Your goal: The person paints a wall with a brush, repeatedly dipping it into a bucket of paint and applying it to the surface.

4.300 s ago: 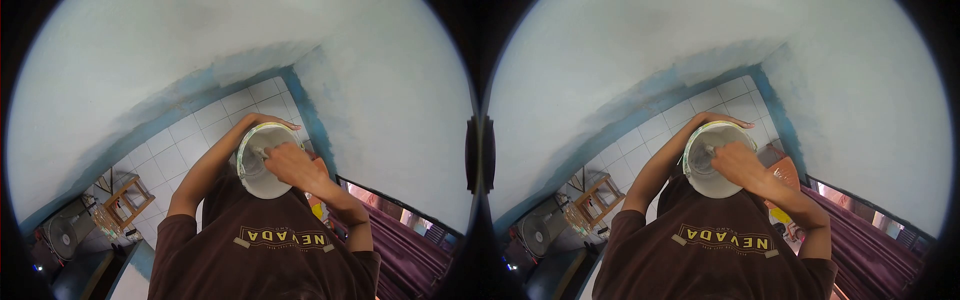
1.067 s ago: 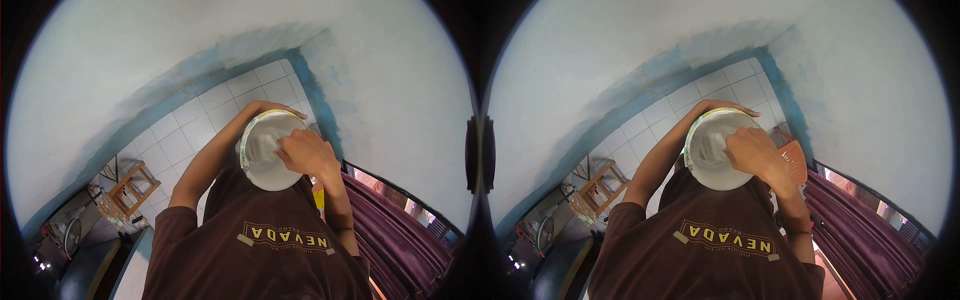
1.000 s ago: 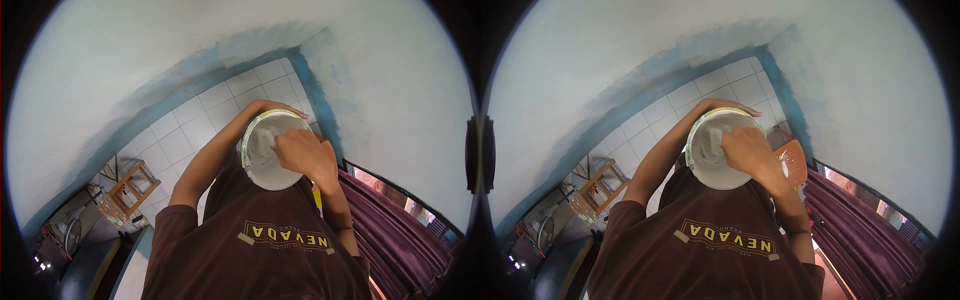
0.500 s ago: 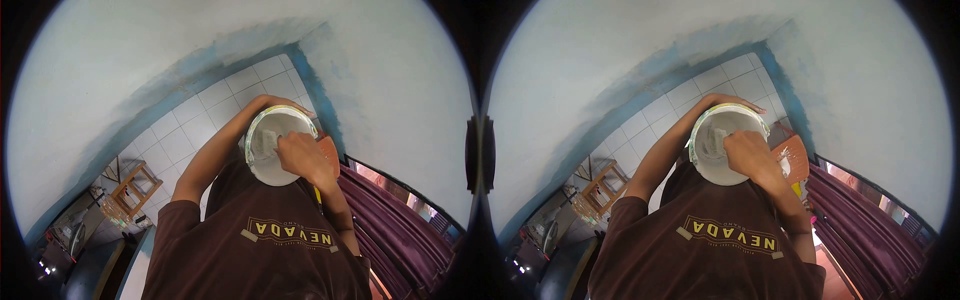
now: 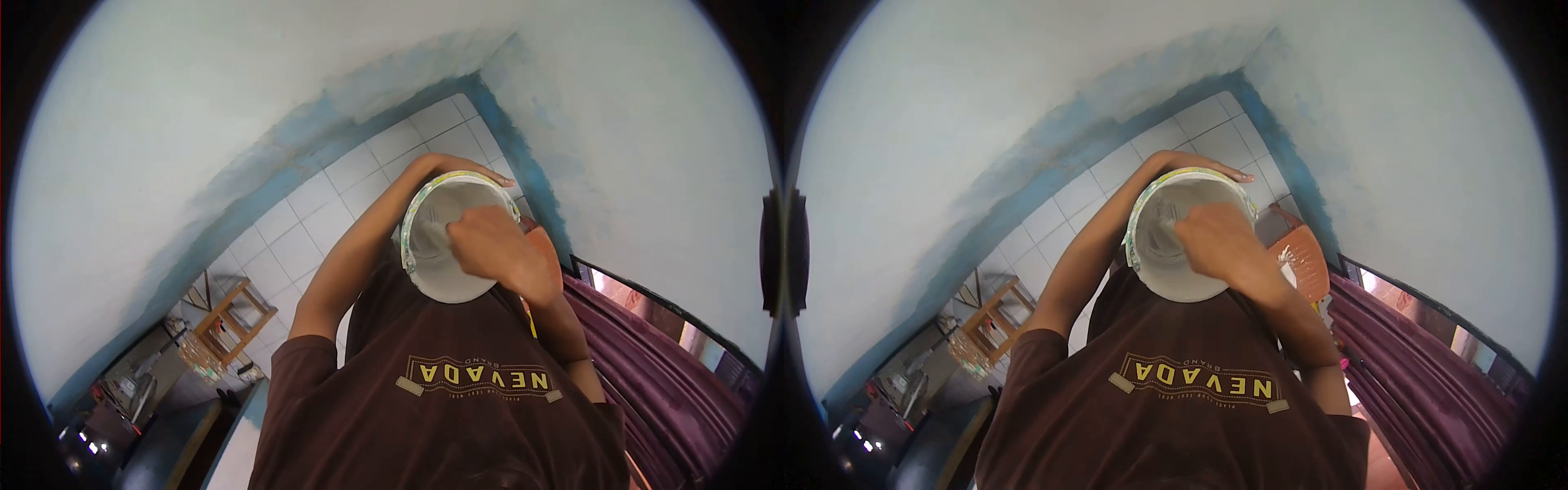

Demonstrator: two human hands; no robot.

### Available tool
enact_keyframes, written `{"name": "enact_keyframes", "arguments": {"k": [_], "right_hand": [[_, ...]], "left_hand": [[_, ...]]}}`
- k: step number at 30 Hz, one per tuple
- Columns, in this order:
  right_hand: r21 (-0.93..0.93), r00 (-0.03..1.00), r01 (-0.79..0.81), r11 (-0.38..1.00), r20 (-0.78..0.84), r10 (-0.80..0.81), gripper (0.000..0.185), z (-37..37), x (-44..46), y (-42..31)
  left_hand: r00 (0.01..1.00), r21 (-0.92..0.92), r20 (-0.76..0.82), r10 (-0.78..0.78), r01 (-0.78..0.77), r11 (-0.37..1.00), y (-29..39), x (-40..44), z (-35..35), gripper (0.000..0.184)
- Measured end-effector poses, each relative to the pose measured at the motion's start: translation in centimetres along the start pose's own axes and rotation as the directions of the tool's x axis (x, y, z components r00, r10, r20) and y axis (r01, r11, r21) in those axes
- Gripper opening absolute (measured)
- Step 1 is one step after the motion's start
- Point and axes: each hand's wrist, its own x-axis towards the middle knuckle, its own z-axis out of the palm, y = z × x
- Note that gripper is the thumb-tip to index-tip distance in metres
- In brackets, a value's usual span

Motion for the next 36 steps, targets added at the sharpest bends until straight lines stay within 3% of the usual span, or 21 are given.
{"name": "enact_keyframes", "arguments": {"k": [2,3,4,6,7,8,10,11,13,16,17,21,24,26,29,31,35,36], "right_hand": [[-0.053,0.999,0.046,0.998,0.005,-0.045,0.006,0.5,-0.6,1.5],[-0.045,0.996,0.083,0.995,-0.004,-0.084,0.006,0.6,-0.9,2.5],[-0.039,0.992,0.122,0.992,-0.012,-0.123,0.006,0.5,-1.3,3.7],[-0.038,0.990,0.138,0.990,-0.003,-0.138,0.006,-0.2,-2.1,6.4],[-0.030,0.988,0.154,0.988,0.017,-0.153,0.005,-0.6,-2.4,7.6],[-0.030,0.987,0.160,0.987,0.003,-0.160,0.005,-1.2,-3.0,8.6],[-0.020,0.991,0.124,0.992,-0.049,-0.125,0.006,-2.6,-4.2,10.6],[-0.012,0.990,0.133,0.991,-0.051,-0.133,0.006,-2.7,-4.5,11.2],[-0.042,0.987,0.125,0.991,-0.096,-0.129,0.005,-2.6,-5.0,12.1],[-0.012,0.976,0.212,0.977,-0.047,-0.212,0.012,-0.5,-6.0,13.7],[-0.001,0.975,0.220,0.975,-0.040,-0.220,0.012,-0.8,-6.5,14.4],[0.050,0.973,0.217,0.975,-0.096,-0.212,0.005,-2.1,-7.8,16.6],[0.060,0.960,0.256,0.965,-0.131,-0.247,0.004,0.1,-8.3,17.2],[0.074,0.948,0.303,0.950,-0.121,-0.293,0.003,1.0,-9.1,17.5],[0.093,0.946,0.324,0.942,-0.025,-0.323,0.003,0.6,-9.9,18.6],[0.096,0.943,0.314,0.945,0.081,-0.322,0.027,-1.1,-9.7,19.9],[0.048,0.968,0.251,0.967,-0.036,-0.250,0.027,-1.9,-9.4,20.4],[0.069,0.954,0.294,0.953,-0.090,-0.287,0.016,-0.3,-9.3,20.4]], "left_hand": [[0.946,0.245,0.024,0.322,-0.318,0.916,-0.2,3.3,-1.8,0.066],[0.933,0.292,0.013,0.359,-0.347,0.891,-0.3,5.1,-3.0,0.064],[0.934,0.312,0.011,0.356,-0.341,0.887,1.0,4.3,-2.1,0.064],[0.956,0.147,-0.203,0.213,-0.185,0.972,4.6,0.5,2.3,0.065],[0.982,0.042,-0.181,-0.048,0.057,0.997,7.2,-0.2,3.3,0.067],[0.980,0.047,-0.194,-0.054,0.065,0.997,7.7,0.5,3.4,0.067],[0.952,0.113,-0.303,0.048,-0.014,0.993,7.9,2.3,3.4,0.062],[0.950,0.107,-0.310,0.039,-0.006,0.994,8.0,3.2,3.3,0.062],[0.947,0.149,-0.255,0.193,-0.158,0.976,8.0,5.0,2.9,0.070],[0.949,0.030,-0.273,0.158,-0.156,0.987,7.7,7.3,2.3,0.074],[0.941,-0.054,-0.338,-0.008,-0.011,0.999,9.9,5.9,4.6,0.077],[0.859,-0.044,-0.508,-0.060,0.044,0.998,12.0,5.9,6.5,0.074],[0.865,-0.130,-0.498,-0.067,0.002,0.991,12.0,6.4,6.7,0.073],[0.905,-0.096,-0.424,0.038,-0.086,0.992,11.5,6.8,6.3,0.075],[0.907,-0.089,-0.417,0.057,-0.104,0.991,11.1,7.9,5.8,0.075],[0.910,-0.074,-0.404,0.087,-0.127,0.989,11.0,8.4,5.2,0.075],[0.910,-0.046,-0.389,0.144,-0.175,0.984,10.7,9.3,4.3,0.076],[0.911,-0.040,-0.383,0.155,-0.184,0.982,10.6,9.5,4.3,0.076]]}}
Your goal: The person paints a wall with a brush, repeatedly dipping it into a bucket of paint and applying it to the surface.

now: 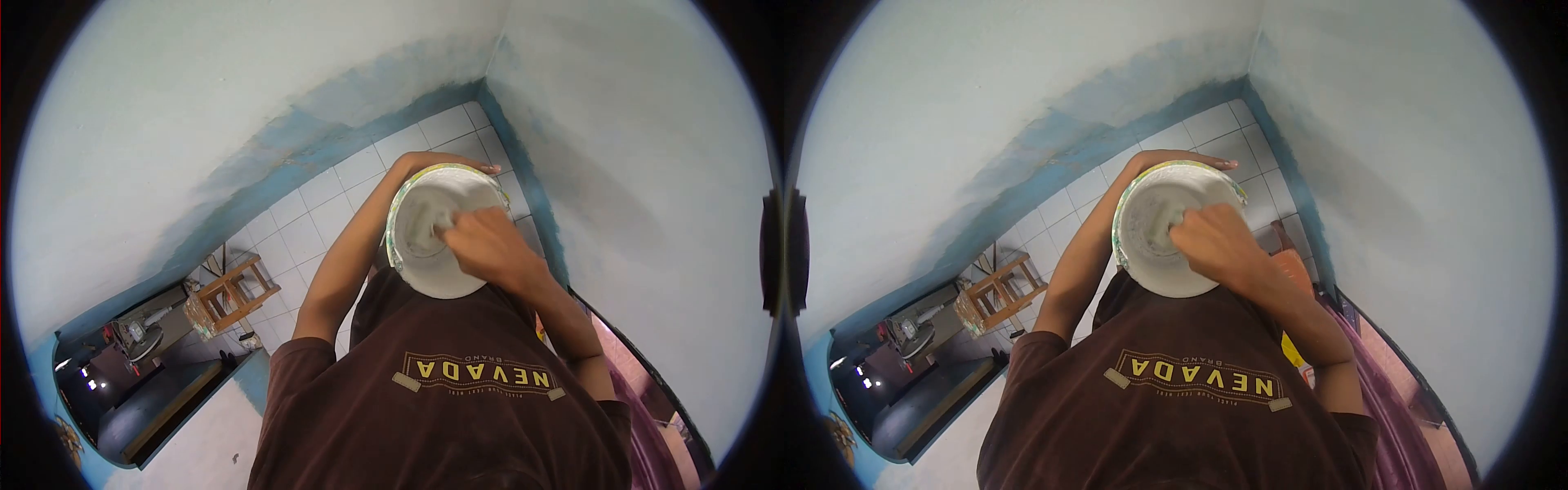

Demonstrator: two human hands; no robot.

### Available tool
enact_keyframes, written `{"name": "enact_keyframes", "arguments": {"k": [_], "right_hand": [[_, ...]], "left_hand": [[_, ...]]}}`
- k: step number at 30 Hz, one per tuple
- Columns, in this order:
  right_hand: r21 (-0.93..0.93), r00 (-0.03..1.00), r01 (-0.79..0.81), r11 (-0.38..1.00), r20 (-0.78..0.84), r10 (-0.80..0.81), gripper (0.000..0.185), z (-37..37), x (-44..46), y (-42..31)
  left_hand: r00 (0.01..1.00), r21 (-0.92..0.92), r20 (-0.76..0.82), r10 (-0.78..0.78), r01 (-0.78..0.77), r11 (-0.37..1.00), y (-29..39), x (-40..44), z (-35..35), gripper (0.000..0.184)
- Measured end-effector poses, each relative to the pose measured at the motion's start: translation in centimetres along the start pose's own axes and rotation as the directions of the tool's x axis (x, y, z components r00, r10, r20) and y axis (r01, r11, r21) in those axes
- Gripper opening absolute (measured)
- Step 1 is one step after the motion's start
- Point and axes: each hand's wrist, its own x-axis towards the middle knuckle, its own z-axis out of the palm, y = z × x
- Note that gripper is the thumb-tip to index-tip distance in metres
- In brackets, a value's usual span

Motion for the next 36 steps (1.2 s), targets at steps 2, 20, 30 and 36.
{"name": "enact_keyframes", "arguments": {"k": [2,20,30,36], "right_hand": [[0.014,0.997,0.048,0.999,-0.058,-0.047,0.006,0.3,0.1,0.0],[0.059,0.983,-0.052,0.997,0.177,0.041,0.011,-3.3,2.8,2.1],[-0.069,0.998,0.055,0.996,0.029,-0.053,0.010,-4.6,2.2,1.8],[-0.034,0.994,0.112,0.993,0.020,-0.111,0.006,-0.4,1.4,2.5]], "left_hand": [[1.000,0.012,0.009,0.029,-0.029,1.000,1.1,-0.2,0.2,0.076],[0.994,0.157,-0.079,-0.072,0.084,0.984,3.1,2.4,-0.7,0.077],[0.990,0.014,-0.143,-0.015,0.018,1.000,4.2,-0.1,0.8,0.069],[0.999,-0.156,-0.032,-0.037,0.032,0.987,1.7,0.1,-1.1,0.065]]}}
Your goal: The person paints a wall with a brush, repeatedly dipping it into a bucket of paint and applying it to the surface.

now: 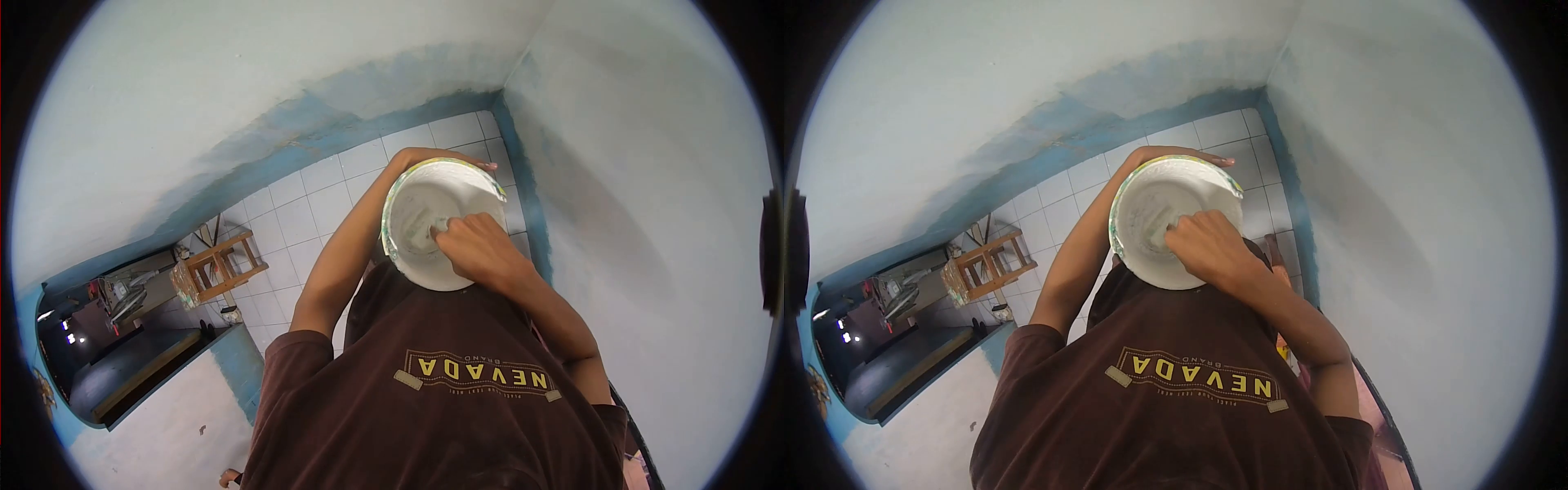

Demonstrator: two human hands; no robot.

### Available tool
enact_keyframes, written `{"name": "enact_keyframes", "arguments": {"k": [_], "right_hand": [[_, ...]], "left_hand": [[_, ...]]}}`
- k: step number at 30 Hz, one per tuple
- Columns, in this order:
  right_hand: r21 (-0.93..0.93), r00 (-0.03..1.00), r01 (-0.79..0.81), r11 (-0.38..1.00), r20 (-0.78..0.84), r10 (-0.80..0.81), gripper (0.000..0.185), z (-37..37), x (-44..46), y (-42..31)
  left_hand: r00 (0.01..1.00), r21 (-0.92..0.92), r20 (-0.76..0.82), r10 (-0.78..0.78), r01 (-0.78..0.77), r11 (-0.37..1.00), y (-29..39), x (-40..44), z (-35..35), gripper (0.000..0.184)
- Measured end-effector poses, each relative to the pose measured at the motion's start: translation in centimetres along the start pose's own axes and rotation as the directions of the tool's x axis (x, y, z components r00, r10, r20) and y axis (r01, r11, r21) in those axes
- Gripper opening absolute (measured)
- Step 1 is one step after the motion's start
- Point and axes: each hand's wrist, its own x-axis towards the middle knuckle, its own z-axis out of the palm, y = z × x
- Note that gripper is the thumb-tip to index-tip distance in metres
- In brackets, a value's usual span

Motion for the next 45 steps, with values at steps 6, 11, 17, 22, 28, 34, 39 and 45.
{"name": "enact_keyframes", "arguments": {"k": [6,11,17,22,28,34,39,45], "right_hand": [[0.047,0.991,0.050,0.998,0.119,-0.055,0.013,-2.9,0.6,0.9],[0.287,0.989,-0.020,0.958,0.146,-0.023,0.022,-6.4,-0.6,2.8],[0.635,0.997,-0.043,0.772,0.072,-0.003,0.023,-5.8,-1.9,4.8],[0.824,1.000,-0.019,0.567,0.012,0.016,0.023,-4.1,-0.7,3.0],[0.818,0.998,-0.053,0.572,0.018,0.067,0.031,-3.7,5.2,-1.1],[0.878,0.992,-0.123,0.463,0.091,0.090,0.036,-2.5,7.1,-2.7],[0.947,0.984,-0.066,0.313,0.010,0.176,0.027,-1.1,7.5,-4.2],[0.998,0.856,-0.042,-0.054,0.064,0.513,0.024,2.6,8.0,-1.8]], "left_hand": [[0.980,-0.154,-0.179,-0.090,0.063,0.986,0.8,-2.2,1.2,0.057],[0.915,-0.233,-0.399,-0.058,-0.040,0.972,0.8,-4.5,2.8,0.057],[0.768,-0.110,-0.624,0.143,-0.267,0.957,-0.9,-9.7,4.9,0.062],[0.921,-0.279,-0.383,0.062,-0.180,0.943,-6.7,-11.5,-5.4,0.065],[0.957,-0.008,-0.227,-0.180,0.183,0.983,-6.5,-20.2,-12.9,0.079],[0.924,0.198,-0.230,-0.305,0.352,0.915,-6.4,-24.3,-12.7,0.080],[0.907,-0.104,-0.419,-0.049,0.005,0.995,-17.8,-25.1,-19.2,0.054],[0.796,-0.270,-0.596,0.104,-0.320,0.908,-26.2,-17.5,-21.5,0.026]]}}
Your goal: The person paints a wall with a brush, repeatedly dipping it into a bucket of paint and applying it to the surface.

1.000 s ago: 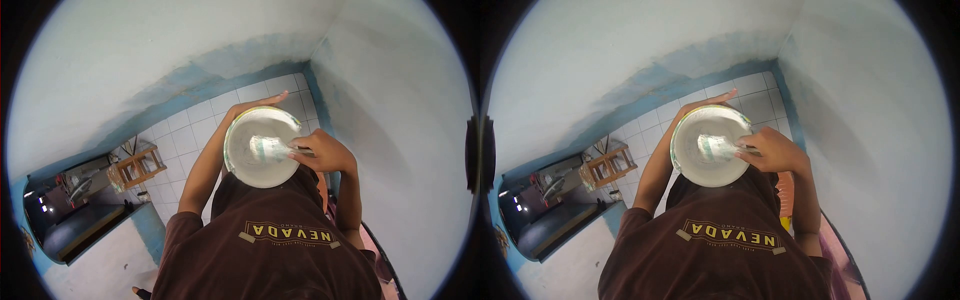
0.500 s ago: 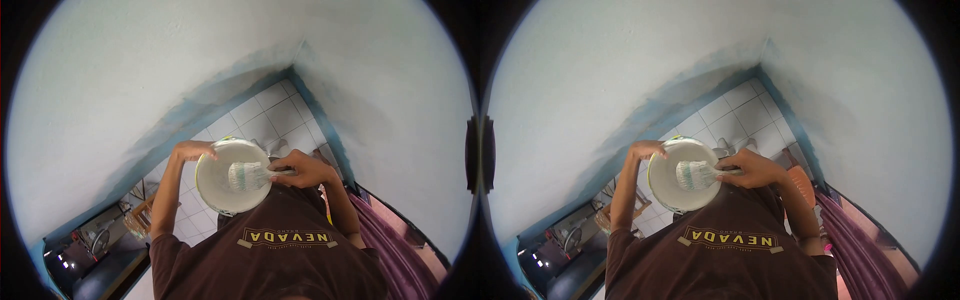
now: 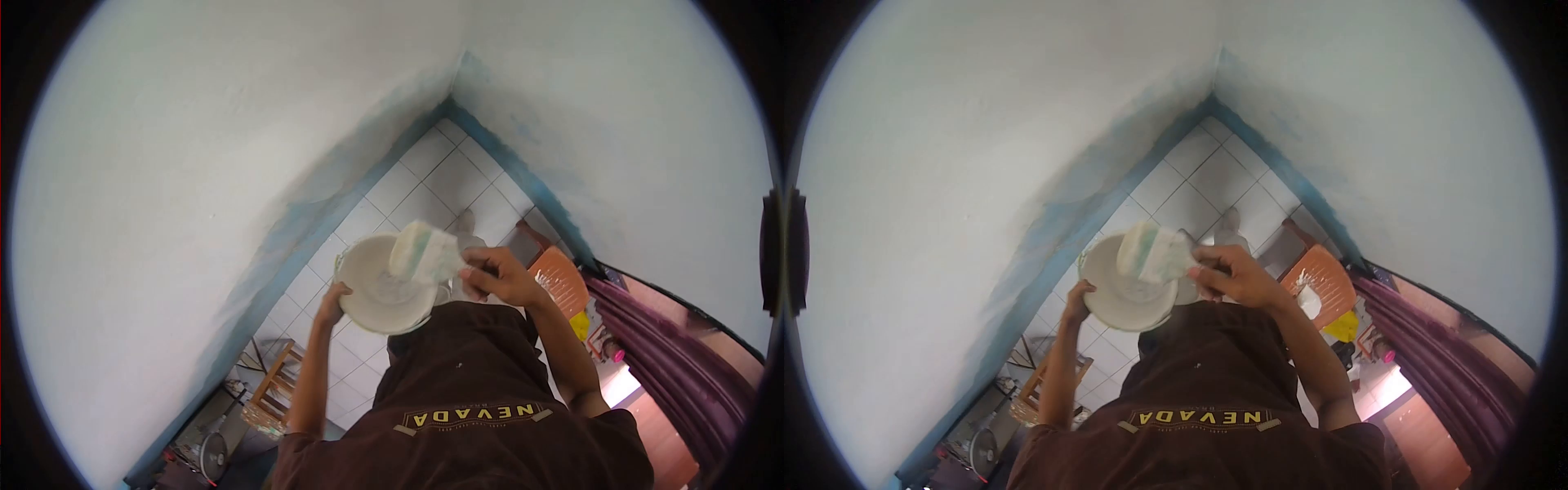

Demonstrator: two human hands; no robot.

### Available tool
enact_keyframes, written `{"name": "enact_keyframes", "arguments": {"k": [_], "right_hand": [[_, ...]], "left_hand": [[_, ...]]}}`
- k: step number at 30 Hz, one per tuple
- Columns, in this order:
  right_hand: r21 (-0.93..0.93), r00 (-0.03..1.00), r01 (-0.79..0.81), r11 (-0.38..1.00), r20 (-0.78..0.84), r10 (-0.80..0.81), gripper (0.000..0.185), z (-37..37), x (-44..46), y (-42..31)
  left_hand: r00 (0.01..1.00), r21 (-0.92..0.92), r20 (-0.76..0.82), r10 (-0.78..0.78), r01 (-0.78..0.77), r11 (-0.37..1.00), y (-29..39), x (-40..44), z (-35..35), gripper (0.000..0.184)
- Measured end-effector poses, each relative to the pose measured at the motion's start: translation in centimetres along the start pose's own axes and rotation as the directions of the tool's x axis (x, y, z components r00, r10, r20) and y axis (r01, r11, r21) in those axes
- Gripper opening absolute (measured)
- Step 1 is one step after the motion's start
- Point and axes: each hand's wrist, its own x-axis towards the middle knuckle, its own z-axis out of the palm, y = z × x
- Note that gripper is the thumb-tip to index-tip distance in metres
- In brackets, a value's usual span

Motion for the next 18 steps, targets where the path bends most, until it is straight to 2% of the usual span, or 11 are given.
{"name": "enact_keyframes", "arguments": {"k": [1,3,5,8,10,11,13,14,18], "right_hand": [[0.018,0.995,0.008,1.000,-0.097,-0.006,0.023,-0.9,0.5,1.1],[0.079,0.988,0.007,0.997,-0.157,0.006,0.023,-3.0,1.8,3.0],[0.090,0.946,-0.011,0.996,-0.321,0.040,0.024,-5.8,3.6,5.2],[0.102,0.928,-0.023,0.995,-0.368,0.059,0.024,-10.4,7.2,8.5],[0.018,0.917,-0.040,0.999,-0.397,0.044,0.028,-13.8,10.2,11.8],[0.036,0.919,-0.043,0.998,-0.390,0.054,0.028,-15.5,11.9,13.4],[-0.061,0.916,0.005,0.998,-0.401,-0.029,0.032,-18.0,14.9,16.6],[-0.042,0.918,-0.050,0.998,-0.396,0.029,0.035,-19.1,16.5,17.2],[-0.010,0.922,-0.022,1.000,-0.387,0.017,0.036,-22.1,22.6,20.5]], "left_hand": [[1.000,-0.072,0.022,0.012,-0.010,0.997,-2.4,1.9,-0.7,0.027],[0.995,-0.149,0.029,-0.093,0.096,0.984,-2.6,2.9,1.9,0.034],[0.975,-0.284,-0.035,-0.218,0.199,0.938,-3.5,4.6,4.1,0.045],[0.951,-0.269,-0.103,-0.292,0.256,0.928,-2.9,6.5,8.0,0.055],[0.959,-0.253,-0.005,-0.284,0.274,0.928,-3.3,8.4,9.4,0.064],[0.955,-0.249,-0.022,-0.294,0.280,0.927,-3.5,9.2,10.1,0.064],[0.948,-0.224,-0.020,-0.319,0.306,0.925,-4.1,10.7,11.0,0.068],[0.945,-0.218,-0.005,-0.328,0.319,0.922,-4.6,11.8,11.0,0.065],[0.945,-0.240,-0.075,-0.317,0.292,0.926,-7.2,15.9,12.2,0.053]]}}
